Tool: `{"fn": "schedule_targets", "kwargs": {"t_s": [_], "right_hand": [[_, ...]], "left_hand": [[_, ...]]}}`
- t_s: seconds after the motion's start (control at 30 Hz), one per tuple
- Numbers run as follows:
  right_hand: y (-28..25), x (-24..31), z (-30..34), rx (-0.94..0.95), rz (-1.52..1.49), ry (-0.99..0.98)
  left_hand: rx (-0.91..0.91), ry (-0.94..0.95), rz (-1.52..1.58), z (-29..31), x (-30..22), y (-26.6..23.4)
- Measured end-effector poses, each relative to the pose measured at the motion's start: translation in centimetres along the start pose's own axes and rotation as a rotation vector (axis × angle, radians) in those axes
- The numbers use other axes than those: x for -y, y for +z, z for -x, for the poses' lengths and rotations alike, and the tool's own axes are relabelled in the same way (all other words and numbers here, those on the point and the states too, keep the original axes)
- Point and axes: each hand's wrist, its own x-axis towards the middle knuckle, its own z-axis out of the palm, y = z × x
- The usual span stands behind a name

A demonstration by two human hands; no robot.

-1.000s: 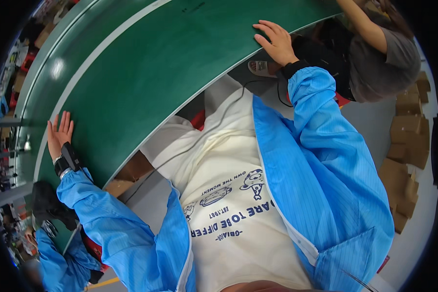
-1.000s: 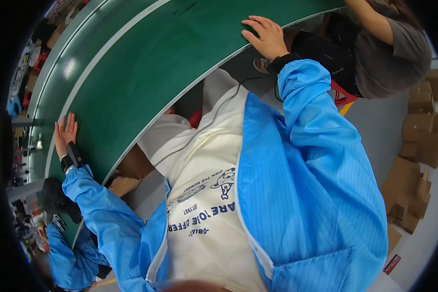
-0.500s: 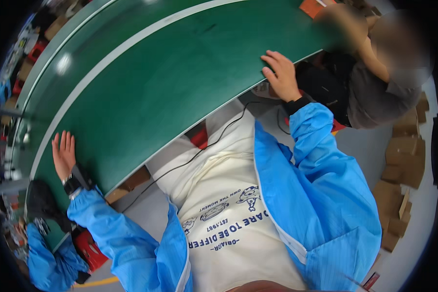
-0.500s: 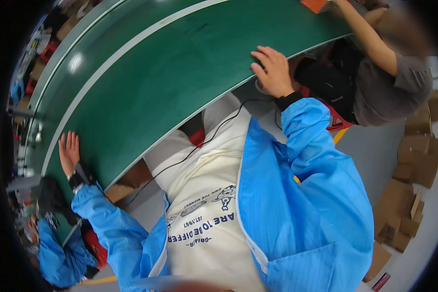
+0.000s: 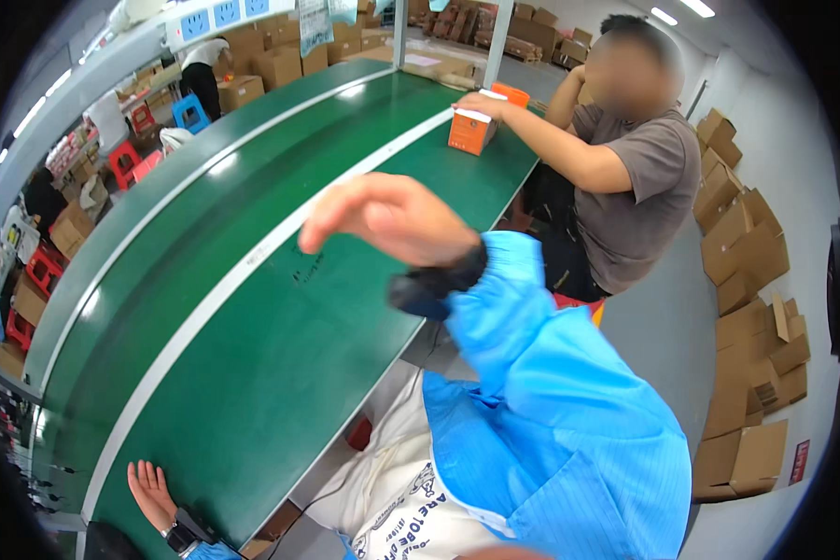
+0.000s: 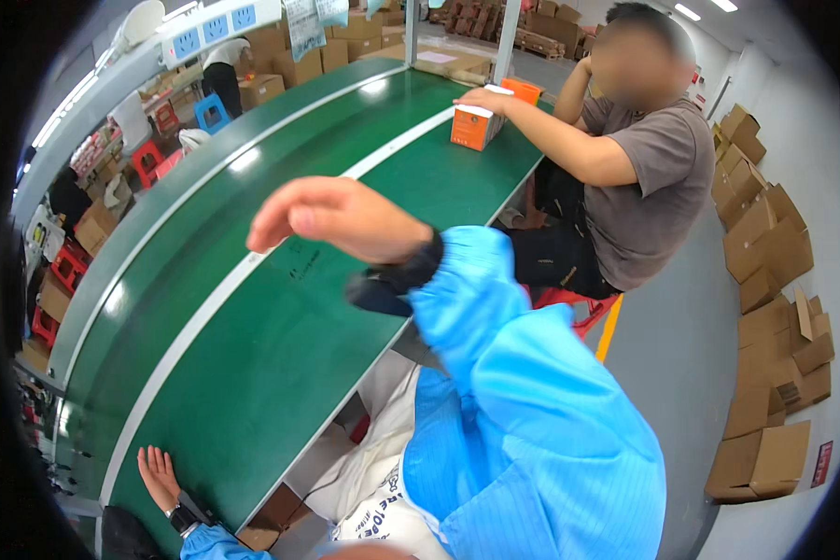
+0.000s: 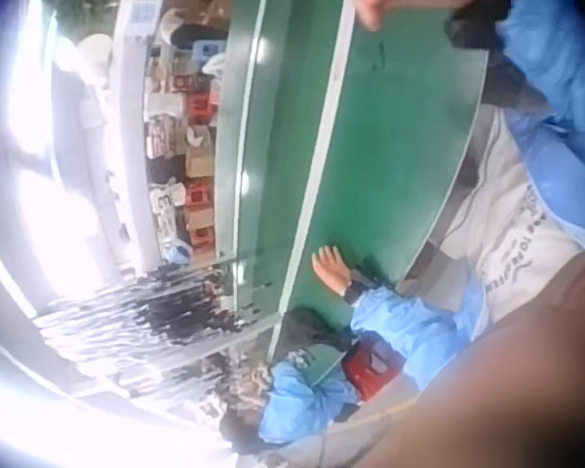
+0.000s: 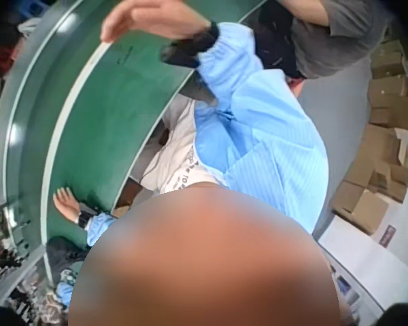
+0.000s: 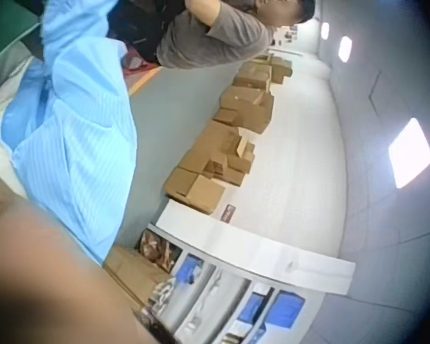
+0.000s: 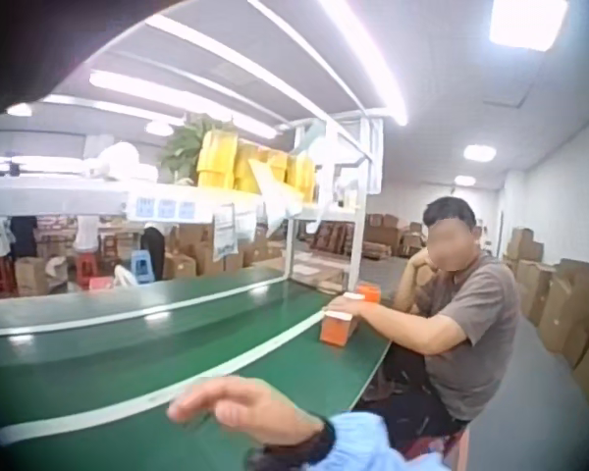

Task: Assembling and packaging products into boxes on an industrial assembly line.

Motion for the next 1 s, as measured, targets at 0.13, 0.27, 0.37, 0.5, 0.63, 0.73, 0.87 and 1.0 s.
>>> {"fn": "schedule_targets", "kwargs": {"t_s": [0.13, 0.27, 0.37, 0.5, 0.63, 0.73, 0.87, 1.0], "right_hand": [[-0.8, -13.5, -3.5, -0.216, -1.039, 0.028], [1.7, -23.0, -2.7, -0.723, -1.253, 0.360], [1.5, -26.1, -3.4, -0.831, -1.212, 0.433], [1.5, -27.4, -2.7, -0.830, -1.129, 0.562], [1.3, -27.3, -3.1, -0.751, -1.118, 0.546], [0.3, -27.6, -3.6, -0.739, -1.138, 0.559], [-2.9, -25.9, -5.6, -0.663, -0.978, 0.504], [-4.5, -26.3, -5.1, -0.757, -1.213, 0.538]], "left_hand": [[-0.034, 0.036, -0.073, 1.4, 0.9, 2.0], [0.027, 0.011, -0.358, 3.7, 1.6, 2.2], [-0.034, -0.043, -0.344, 5.1, 1.1, 7.3], [0.072, -0.351, 0.107, 4.4, 2.7, 16.2], [0.350, -0.436, 0.218, -1.2, 8.0, 24.7], [0.381, -0.477, 0.257, -4.2, 11.0, 30.3], [0.479, -0.493, 0.351, -5.3, 11.6, 34.5], [0.432, -0.518, 0.261, -4.9, 13.2, 37.1]]}}
